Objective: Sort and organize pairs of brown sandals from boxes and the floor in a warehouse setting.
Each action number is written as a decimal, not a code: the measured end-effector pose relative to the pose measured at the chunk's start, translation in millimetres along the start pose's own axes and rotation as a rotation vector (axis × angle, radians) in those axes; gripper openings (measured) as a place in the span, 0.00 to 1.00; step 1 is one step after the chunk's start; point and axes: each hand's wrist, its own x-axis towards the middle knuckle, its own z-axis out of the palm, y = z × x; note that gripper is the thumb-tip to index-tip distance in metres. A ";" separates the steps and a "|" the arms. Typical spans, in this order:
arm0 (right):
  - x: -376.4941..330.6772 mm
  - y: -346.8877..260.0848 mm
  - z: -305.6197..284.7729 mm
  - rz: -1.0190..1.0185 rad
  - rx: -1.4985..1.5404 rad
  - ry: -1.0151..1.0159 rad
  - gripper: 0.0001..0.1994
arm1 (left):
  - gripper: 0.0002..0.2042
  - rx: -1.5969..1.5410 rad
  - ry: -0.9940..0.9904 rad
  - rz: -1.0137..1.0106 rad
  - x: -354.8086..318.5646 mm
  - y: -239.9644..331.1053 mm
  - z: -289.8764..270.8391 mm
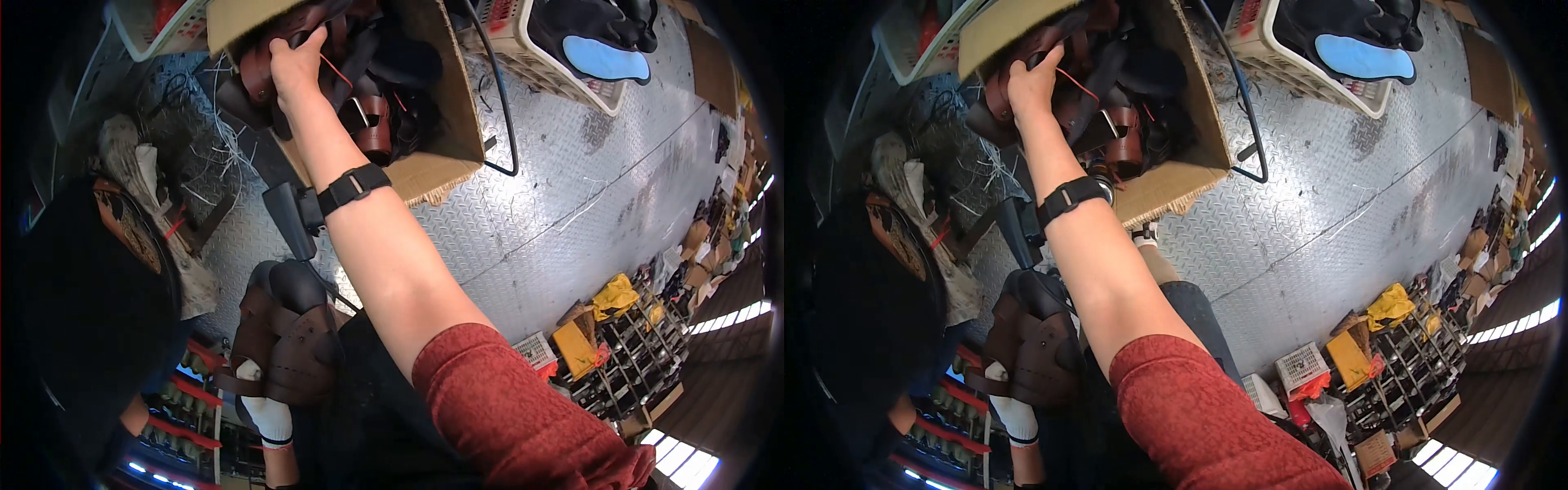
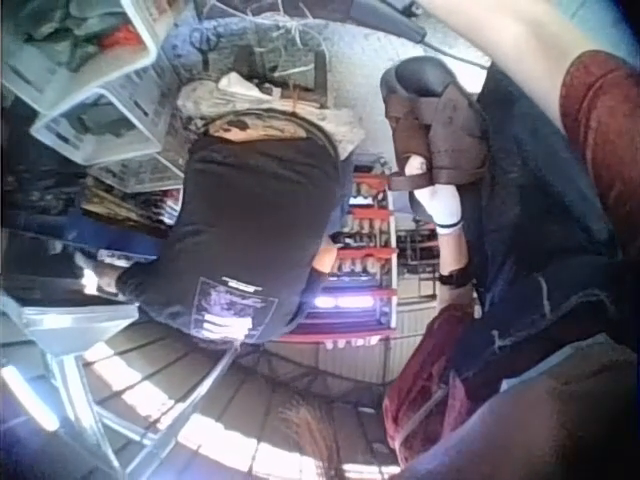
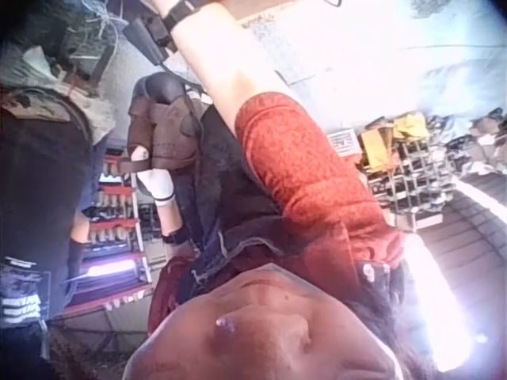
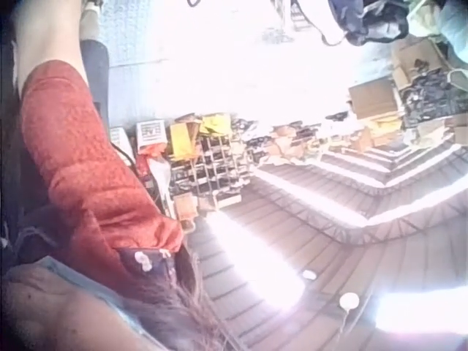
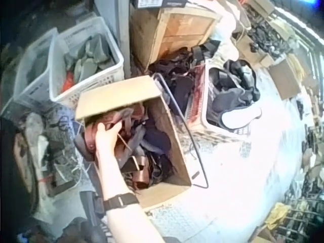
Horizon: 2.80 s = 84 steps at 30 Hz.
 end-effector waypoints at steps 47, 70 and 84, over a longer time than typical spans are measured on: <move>-96.7 -29.2 -100.2 -0.252 -0.678 -0.476 0.14 | 0.15 -0.027 -0.051 -0.005 -5.0 38.3 48.7; -21.3 -4.3 -278.0 -0.457 -1.210 -0.300 0.19 | 0.15 0.303 0.031 0.108 -67.3 -1.2 -48.0; -64.7 -141.4 -249.1 -0.218 -1.516 -0.367 0.35 | 0.15 -0.027 0.102 -0.100 -45.3 -26.2 -18.5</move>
